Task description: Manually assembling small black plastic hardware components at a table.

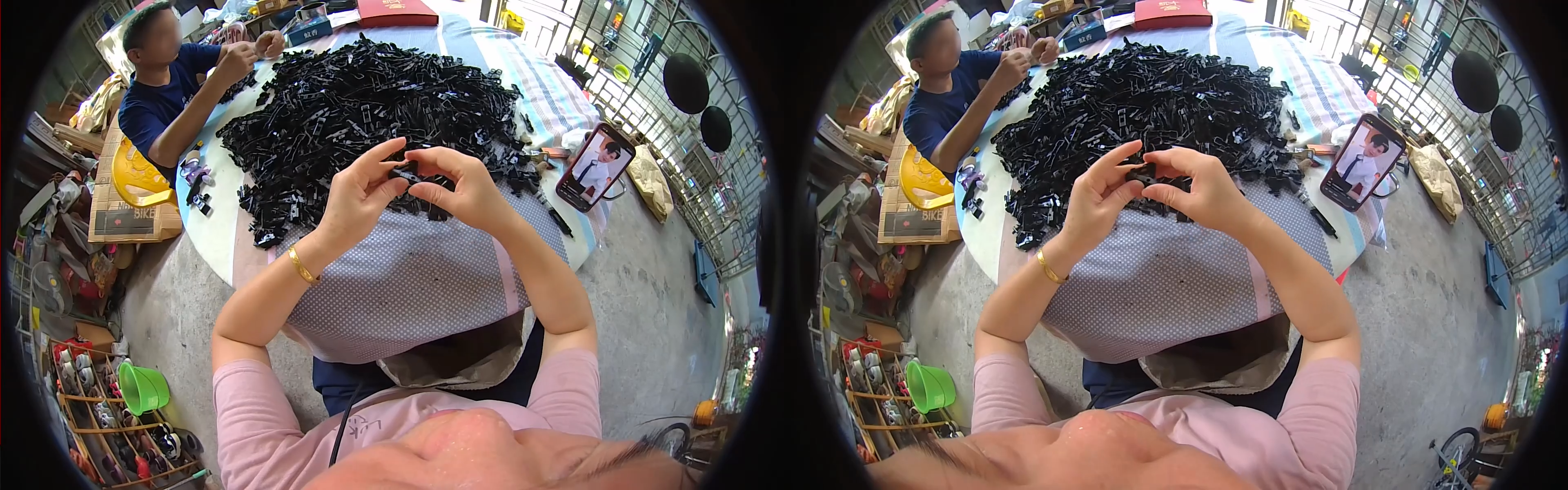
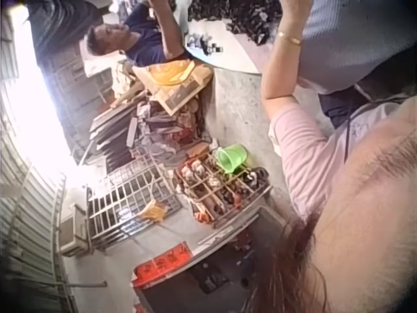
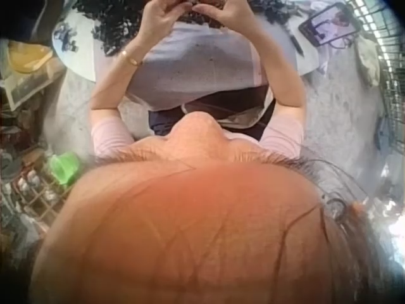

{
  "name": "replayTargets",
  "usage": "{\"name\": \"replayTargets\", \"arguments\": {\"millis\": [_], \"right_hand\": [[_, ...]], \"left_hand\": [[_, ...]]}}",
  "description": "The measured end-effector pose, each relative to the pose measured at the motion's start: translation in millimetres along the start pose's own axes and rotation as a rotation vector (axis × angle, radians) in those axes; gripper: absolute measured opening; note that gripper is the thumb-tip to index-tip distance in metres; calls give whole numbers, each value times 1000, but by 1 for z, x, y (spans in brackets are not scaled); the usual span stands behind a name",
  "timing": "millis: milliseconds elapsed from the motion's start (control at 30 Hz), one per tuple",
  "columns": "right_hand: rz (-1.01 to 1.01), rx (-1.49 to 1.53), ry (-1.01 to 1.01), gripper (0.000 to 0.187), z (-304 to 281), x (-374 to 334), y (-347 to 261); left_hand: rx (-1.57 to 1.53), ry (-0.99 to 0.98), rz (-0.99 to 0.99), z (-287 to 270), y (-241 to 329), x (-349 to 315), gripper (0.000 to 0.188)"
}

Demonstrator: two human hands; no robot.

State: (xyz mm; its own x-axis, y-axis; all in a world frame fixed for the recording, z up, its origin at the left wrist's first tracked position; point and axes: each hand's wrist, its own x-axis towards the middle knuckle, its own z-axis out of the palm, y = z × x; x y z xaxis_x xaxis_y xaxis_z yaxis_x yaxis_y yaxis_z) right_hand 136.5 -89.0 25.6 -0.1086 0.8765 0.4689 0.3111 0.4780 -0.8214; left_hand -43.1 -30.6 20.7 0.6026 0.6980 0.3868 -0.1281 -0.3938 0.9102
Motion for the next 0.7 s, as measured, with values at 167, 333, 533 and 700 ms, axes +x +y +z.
{"name": "replayTargets", "arguments": {"millis": [167,333,533,700], "right_hand": [[-147,-141,25,32,-6,0,-4],[80,45,-20,24,-14,0,-5],[93,-21,40,21,-29,6,12],[-357,-666,-53,20,-5,6,25]], "left_hand": [[116,-84,37,0,7,-3,52],[-244,-130,-55,1,10,-3,37],[162,-544,-55,26,12,-20,22],[328,-577,328,29,4,-20,27]]}}
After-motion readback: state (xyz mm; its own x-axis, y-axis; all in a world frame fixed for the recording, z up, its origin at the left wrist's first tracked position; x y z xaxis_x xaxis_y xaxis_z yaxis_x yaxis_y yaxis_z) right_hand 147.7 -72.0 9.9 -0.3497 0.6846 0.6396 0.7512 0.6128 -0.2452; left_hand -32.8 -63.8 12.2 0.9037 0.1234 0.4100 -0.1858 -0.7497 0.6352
